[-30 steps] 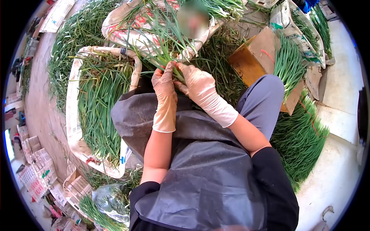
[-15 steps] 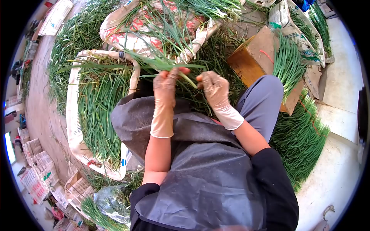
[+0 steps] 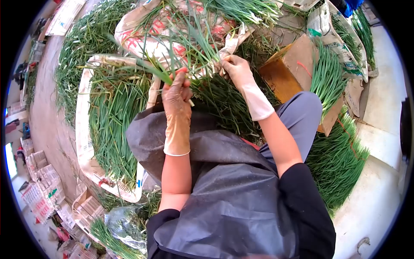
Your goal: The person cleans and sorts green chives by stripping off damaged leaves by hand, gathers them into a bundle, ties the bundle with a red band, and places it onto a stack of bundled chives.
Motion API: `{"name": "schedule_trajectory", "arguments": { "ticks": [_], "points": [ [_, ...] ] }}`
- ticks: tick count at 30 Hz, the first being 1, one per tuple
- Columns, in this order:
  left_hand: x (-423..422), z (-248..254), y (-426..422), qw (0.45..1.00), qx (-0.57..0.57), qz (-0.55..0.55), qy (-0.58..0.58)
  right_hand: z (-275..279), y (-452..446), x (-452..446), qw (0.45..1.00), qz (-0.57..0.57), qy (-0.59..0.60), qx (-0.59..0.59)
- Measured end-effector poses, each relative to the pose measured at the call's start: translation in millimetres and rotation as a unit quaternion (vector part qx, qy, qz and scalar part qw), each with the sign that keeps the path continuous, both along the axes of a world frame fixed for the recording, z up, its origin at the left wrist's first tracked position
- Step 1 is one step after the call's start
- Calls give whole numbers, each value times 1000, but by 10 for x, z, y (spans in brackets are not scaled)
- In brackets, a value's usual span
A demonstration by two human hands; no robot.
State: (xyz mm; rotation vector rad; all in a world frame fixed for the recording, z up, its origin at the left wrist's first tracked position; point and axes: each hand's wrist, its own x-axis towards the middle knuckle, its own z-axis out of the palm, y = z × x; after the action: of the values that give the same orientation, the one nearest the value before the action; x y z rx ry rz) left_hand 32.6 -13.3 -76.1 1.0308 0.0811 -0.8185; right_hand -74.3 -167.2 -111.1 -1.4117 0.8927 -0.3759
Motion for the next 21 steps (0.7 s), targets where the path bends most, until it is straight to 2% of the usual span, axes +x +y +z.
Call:
{"name": "schedule_trajectory", "arguments": {
  "ticks": [2, 4, 6, 8, 11, 14, 15, 16, 18, 19, 21],
  "points": [
    [-137, -108, -48, 999, -14, -40, 23, 224, 269, -216, 999, -7, -36, 38],
    [-296, -108, -138, 996, 27, -80, 40, 184, 487, -371, 997, 16, -70, 0],
    [-357, -189, -134, 985, 31, -167, 18, 235, 673, -424, 994, 26, -110, -6],
    [-391, -152, -125, 983, 42, -175, 39, 205, 733, -468, 994, 16, -100, -42],
    [-428, -160, -119, 992, 45, -120, 9, 256, 747, -529, 997, -47, -47, -43],
    [-356, -192, -112, 997, 34, -68, -1, 116, 646, -634, 996, -60, -20, -66],
    [-327, -189, -103, 998, 22, -62, -4, 84, 571, -687, 998, -48, -21, 46],
    [-343, -148, -110, 998, 22, -62, -4, 147, 585, -656, 998, -47, -21, 45],
    [-401, -47, -140, 999, 35, -41, -4, 322, 648, -544, 984, -19, -108, 139],
    [-396, -60, -126, 998, 21, -60, -8, 274, 683, -486, 997, 46, -45, 47],
    [-413, -70, -139, 997, 44, -59, 0, 248, 752, -470, 996, 79, -33, -2]
  ]
}}
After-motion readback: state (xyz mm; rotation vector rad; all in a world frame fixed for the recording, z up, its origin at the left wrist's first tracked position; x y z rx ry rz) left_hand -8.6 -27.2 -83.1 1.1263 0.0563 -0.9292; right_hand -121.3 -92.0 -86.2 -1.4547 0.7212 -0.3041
